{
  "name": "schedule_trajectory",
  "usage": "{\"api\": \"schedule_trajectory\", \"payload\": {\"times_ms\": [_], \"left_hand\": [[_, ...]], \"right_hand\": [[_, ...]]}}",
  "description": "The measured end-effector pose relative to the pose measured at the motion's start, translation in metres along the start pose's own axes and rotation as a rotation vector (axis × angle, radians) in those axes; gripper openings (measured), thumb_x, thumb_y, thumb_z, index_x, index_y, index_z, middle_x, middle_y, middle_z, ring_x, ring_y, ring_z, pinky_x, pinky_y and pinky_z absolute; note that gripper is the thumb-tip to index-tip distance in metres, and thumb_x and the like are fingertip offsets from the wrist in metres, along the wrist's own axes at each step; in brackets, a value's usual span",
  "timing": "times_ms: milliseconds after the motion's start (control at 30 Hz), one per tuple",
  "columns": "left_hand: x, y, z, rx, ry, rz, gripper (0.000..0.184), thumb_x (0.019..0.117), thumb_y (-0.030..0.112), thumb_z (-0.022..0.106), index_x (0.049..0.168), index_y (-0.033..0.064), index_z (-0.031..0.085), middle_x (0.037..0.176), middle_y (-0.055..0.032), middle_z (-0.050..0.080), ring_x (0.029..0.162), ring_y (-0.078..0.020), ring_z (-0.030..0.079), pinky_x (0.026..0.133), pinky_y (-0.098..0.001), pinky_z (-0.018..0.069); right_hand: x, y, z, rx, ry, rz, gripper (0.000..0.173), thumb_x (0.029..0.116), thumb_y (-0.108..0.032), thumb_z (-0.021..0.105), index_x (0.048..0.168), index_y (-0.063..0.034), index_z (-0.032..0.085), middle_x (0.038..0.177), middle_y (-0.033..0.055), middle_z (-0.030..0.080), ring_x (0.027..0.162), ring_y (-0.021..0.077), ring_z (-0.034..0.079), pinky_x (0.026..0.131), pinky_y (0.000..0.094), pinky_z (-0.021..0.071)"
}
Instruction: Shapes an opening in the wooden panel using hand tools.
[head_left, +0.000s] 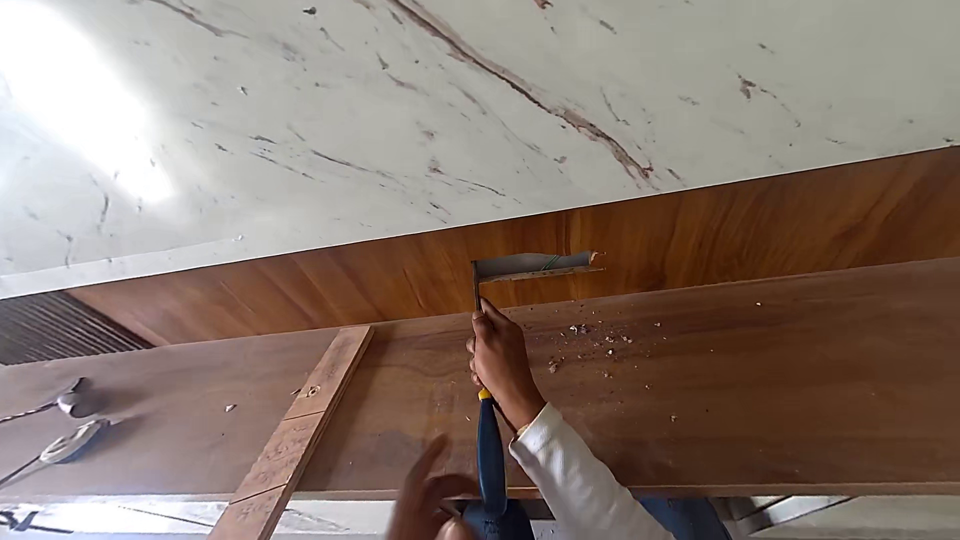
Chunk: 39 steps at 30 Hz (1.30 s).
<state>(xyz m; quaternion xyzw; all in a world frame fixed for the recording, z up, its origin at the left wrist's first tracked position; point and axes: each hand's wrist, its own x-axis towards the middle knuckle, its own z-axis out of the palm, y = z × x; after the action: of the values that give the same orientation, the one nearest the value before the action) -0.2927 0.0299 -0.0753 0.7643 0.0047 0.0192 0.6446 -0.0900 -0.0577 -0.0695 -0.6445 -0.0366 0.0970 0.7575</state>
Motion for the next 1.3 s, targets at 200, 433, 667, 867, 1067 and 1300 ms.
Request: {"api": "schedule_trajectory", "payload": {"times_ms": [200, 433, 667, 867, 1067, 1300], "left_hand": [[0.068, 0.001, 0.019, -0.331, 0.269, -0.137, 0.029, 0.1111, 0.023, 0.039, 0.132, 0.0033, 0.046, 0.069, -0.0046, 0.056, 0.041, -0.0087, 0.045, 0.034, -0.0214, 0.0392], [0.081, 0.011, 0.033, -0.261, 0.182, -0.277, 0.023, 0.1109, 0.019, 0.044, 0.126, 0.0021, 0.048, 0.067, -0.0102, 0.058, 0.041, -0.014, 0.052, 0.035, -0.0252, 0.045], [0.064, -0.006, 0.028, -0.468, 0.247, -0.152, 0.016, 0.1088, 0.012, 0.04, 0.109, 0.0002, 0.05, 0.06, -0.0083, 0.054, 0.035, -0.01, 0.046, 0.029, -0.0221, 0.0383], [0.096, 0.011, 0.035, -0.298, 0.288, -0.25, 0.016, 0.1108, 0.018, 0.043, 0.108, 0.0025, 0.048, 0.06, -0.0079, 0.05, 0.037, -0.0117, 0.042, 0.032, -0.0234, 0.0371], [0.073, -0.006, 0.024, -0.321, 0.278, -0.174, 0.015, 0.1095, 0.012, 0.04, 0.107, 0.0008, 0.05, 0.058, -0.0074, 0.053, 0.035, -0.0099, 0.045, 0.03, -0.022, 0.0387], [0.076, 0.0, 0.031, -0.265, 0.276, -0.248, 0.016, 0.1109, 0.016, 0.042, 0.109, 0.0016, 0.049, 0.059, -0.0073, 0.051, 0.036, -0.0108, 0.044, 0.03, -0.023, 0.0383]], "right_hand": [[-0.001, 0.006, 0.026, -0.195, 0.055, -0.048, 0.047, 0.1111, -0.039, 0.036, 0.15, -0.0168, 0.048, 0.063, 0.0079, 0.046, 0.042, 0.0181, 0.042, 0.039, 0.0344, 0.038], [0.021, 0.014, 0.013, -0.044, 0.064, -0.031, 0.044, 0.1136, -0.03, 0.036, 0.15, -0.011, 0.05, 0.064, 0.0048, 0.047, 0.045, 0.0148, 0.045, 0.041, 0.0311, 0.0418], [-0.007, 0.027, 0.023, -0.061, 0.07, -0.126, 0.048, 0.1112, -0.035, 0.035, 0.153, -0.015, 0.048, 0.059, 0.0049, 0.043, 0.039, 0.0152, 0.04, 0.036, 0.031, 0.0377], [0.037, 0.01, 0.018, -0.039, 0.078, -0.055, 0.045, 0.1128, -0.027, 0.036, 0.15, -0.0074, 0.051, 0.068, 0.0083, 0.052, 0.05, 0.0188, 0.049, 0.048, 0.037, 0.0461], [0.002, 0.026, 0.027, -0.05, 0.112, -0.12, 0.044, 0.1123, -0.033, 0.035, 0.145, -0.0111, 0.054, 0.065, 0.0088, 0.049, 0.045, 0.0188, 0.046, 0.041, 0.0347, 0.041], [0.011, 0.029, 0.021, 0.002, 0.082, -0.06, 0.047, 0.1132, -0.033, 0.034, 0.153, -0.0132, 0.048, 0.071, 0.0092, 0.052, 0.049, 0.0199, 0.047, 0.045, 0.0379, 0.0438]]}}
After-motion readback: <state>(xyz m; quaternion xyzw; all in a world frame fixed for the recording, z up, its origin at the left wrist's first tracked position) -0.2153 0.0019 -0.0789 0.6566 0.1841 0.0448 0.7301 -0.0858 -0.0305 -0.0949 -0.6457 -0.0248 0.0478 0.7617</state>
